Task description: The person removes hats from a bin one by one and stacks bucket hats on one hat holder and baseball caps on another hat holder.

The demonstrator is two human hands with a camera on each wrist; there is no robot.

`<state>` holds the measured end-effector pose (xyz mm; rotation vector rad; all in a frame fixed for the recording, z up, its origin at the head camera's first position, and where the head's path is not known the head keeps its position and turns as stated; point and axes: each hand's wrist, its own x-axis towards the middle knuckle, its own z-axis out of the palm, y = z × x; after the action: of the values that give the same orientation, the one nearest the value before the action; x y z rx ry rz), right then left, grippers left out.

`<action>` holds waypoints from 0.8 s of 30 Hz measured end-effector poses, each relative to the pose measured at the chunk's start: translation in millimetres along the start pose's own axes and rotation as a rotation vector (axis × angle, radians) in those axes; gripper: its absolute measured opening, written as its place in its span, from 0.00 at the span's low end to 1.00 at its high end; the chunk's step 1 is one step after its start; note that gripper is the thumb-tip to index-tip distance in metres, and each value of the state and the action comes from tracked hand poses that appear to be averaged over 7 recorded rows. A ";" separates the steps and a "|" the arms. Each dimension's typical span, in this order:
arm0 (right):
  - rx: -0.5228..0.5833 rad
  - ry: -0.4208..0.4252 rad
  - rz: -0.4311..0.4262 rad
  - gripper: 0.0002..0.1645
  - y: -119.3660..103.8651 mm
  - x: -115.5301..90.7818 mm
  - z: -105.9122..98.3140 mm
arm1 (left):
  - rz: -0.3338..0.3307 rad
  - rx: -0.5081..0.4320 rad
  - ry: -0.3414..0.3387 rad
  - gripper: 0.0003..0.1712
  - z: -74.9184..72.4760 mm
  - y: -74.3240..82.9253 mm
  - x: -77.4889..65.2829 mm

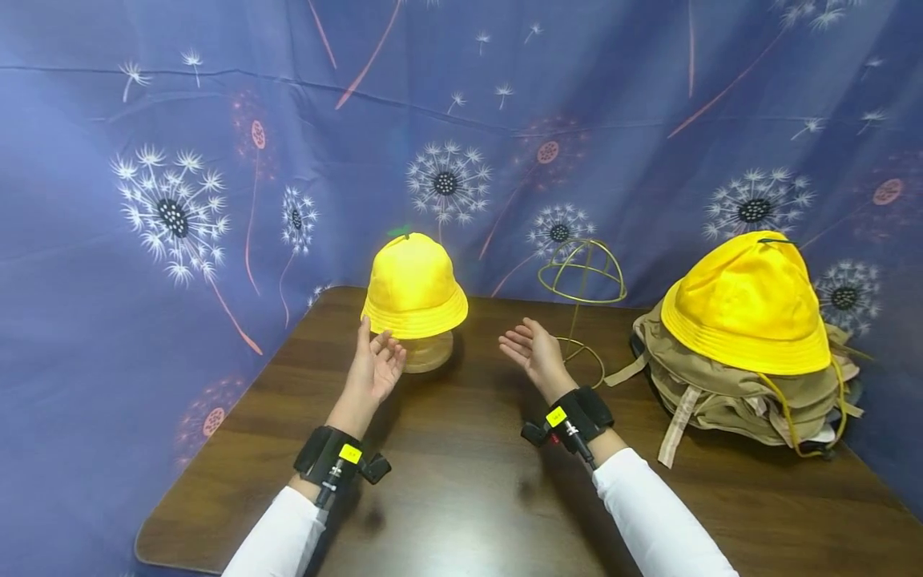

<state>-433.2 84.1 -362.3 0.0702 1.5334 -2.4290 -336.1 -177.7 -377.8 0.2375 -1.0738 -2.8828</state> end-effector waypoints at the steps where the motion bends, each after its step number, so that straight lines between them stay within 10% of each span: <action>1: -0.002 -0.006 -0.006 0.25 -2.3 -4.5 -4.8 | 0.007 -0.002 -0.032 0.27 5.3 -4.7 -3.6; 7: -0.046 -0.030 -0.076 0.14 -17.8 -34.0 -33.0 | 0.018 0.034 -0.197 0.24 36.1 -36.7 -20.6; 14: -0.022 -0.008 -0.160 0.14 -48.7 -64.8 -69.1 | -0.126 0.068 -0.308 0.23 80.3 -92.3 -22.6; 24: 0.256 0.019 -0.348 0.10 -117.9 -116.5 -140.5 | -0.336 0.094 -0.478 0.26 191.8 -197.2 -6.2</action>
<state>-364.5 280.3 -299.2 -0.1360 1.3236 -2.8945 -361.1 95.9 -362.9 -0.3200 -1.3519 -3.2904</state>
